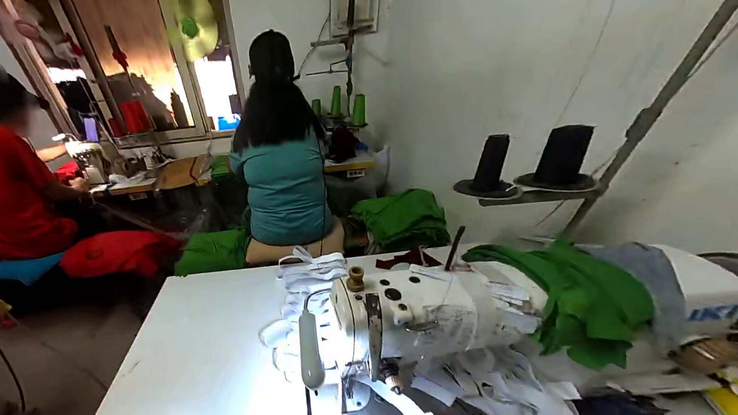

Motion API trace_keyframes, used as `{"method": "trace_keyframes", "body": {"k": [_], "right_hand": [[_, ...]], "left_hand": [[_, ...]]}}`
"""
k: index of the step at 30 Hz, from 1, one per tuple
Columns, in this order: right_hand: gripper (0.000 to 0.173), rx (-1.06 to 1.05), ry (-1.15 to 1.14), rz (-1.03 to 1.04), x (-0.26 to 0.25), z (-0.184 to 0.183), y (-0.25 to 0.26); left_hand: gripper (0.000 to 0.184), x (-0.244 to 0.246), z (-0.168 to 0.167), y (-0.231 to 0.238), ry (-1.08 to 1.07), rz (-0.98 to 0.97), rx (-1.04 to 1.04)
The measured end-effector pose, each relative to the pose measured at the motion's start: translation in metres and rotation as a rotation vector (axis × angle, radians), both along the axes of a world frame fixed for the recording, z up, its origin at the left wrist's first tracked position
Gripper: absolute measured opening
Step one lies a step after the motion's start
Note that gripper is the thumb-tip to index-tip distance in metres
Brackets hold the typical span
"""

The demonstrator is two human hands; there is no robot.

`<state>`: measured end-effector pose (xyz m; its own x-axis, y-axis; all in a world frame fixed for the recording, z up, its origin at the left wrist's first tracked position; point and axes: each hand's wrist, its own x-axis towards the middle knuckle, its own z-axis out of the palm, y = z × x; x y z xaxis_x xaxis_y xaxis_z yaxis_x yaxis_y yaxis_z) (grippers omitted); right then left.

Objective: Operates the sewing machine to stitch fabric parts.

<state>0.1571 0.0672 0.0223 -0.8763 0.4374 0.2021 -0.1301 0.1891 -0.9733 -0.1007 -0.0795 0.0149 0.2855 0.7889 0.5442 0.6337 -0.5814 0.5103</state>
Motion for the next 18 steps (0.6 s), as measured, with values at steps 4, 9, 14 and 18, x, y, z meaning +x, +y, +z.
{"method": "trace_keyframes", "body": {"k": [4, 9, 14, 18], "right_hand": [[0.012, 0.372, 0.070, -0.314, -0.018, -0.004, 0.000], [0.016, 0.983, 0.156, -0.529, -0.046, -0.023, 0.002], [0.015, 1.355, -0.026, -0.399, -0.075, -0.049, -0.001], [0.014, 1.329, -0.160, -0.317, -0.080, -0.052, -0.005]], "left_hand": [[0.013, -0.002, 0.004, 0.005, -0.086, 0.025, 0.064], [0.040, -0.004, -0.013, 0.007, -0.158, 0.258, -0.102], [0.017, 0.004, -0.029, 0.018, -0.059, 0.624, -0.231], [0.013, 0.011, -0.037, 0.028, 0.074, 0.662, -0.127]]}}
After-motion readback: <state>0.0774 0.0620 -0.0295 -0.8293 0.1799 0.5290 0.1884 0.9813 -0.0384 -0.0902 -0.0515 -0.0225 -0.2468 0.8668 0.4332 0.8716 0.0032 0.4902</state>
